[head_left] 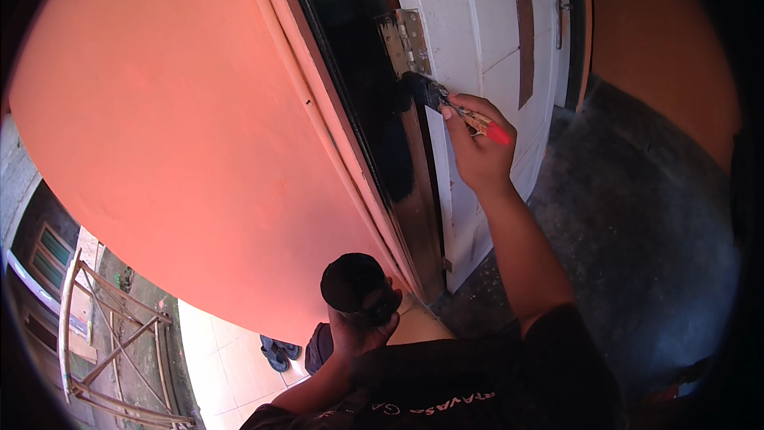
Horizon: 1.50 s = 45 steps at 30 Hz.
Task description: The person paints the vertical edge of a door frame black using a paintbrush and a small paint can. They repeatedly dip the brush into the can and apply paint along the frame, working from lower to higher sections.
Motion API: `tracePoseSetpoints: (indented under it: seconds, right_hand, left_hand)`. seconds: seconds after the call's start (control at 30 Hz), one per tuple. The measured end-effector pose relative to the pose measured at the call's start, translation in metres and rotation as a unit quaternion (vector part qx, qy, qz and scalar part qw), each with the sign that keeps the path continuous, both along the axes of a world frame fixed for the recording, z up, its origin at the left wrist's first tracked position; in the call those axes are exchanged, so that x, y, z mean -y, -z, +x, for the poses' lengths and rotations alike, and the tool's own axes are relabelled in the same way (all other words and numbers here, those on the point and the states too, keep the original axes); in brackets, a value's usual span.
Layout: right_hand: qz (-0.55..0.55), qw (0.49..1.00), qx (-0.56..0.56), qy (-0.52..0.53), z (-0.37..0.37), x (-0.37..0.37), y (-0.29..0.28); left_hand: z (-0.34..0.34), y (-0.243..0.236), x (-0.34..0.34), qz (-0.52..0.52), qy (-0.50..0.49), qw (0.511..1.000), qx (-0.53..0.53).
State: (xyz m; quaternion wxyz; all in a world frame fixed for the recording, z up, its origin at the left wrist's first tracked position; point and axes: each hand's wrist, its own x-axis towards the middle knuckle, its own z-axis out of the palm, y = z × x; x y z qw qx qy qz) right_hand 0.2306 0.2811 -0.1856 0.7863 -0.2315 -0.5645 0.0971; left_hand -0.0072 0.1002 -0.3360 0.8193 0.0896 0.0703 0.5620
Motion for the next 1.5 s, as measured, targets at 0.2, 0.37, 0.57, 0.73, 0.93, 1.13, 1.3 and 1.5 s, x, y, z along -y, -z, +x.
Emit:
tracePoseSetpoints:
  seconds: [0.2,0.37,0.57,0.73,0.93,1.13,1.3,1.5]
  right_hand:
    - [-0.057,0.998,0.021,-0.023,0.006,0.008,0.004]
    - [0.029,0.999,-0.042,-0.014,-0.005,0.007,-0.002]
    - [-0.015,1.0,-0.006,-0.016,-0.014,-0.002,0.024]
    - [-0.051,0.998,-0.038,-0.019,-0.011,0.017,0.031]
    - [-0.12,0.955,-0.235,-0.135,-0.011,0.026,0.036]
    - [-0.114,0.897,-0.352,-0.243,-0.031,0.021,0.032]
    - [-0.094,0.883,-0.382,-0.256,-0.042,0.016,0.021]
    - [-0.107,0.867,-0.41,-0.263,-0.051,0.011,0.022]
  left_hand:
    - [-0.002,0.002,0.0,0.006,0.007,1.0,0.012]
    - [0.0,0.0,0.002,0.014,0.004,1.0,0.009]
    - [-0.004,0.002,0.003,0.006,0.0,1.0,0.001]
    - [-0.005,0.001,0.004,0.013,0.001,1.0,0.004]
    - [-0.002,0.003,0.005,0.007,0.003,1.0,0.008]
    - [-0.005,0.003,0.009,0.014,-0.001,1.0,0.001]
    - [-0.019,0.012,0.012,0.074,0.018,0.997,-0.013]
    - [-0.024,0.013,0.014,0.069,0.019,0.997,-0.001]
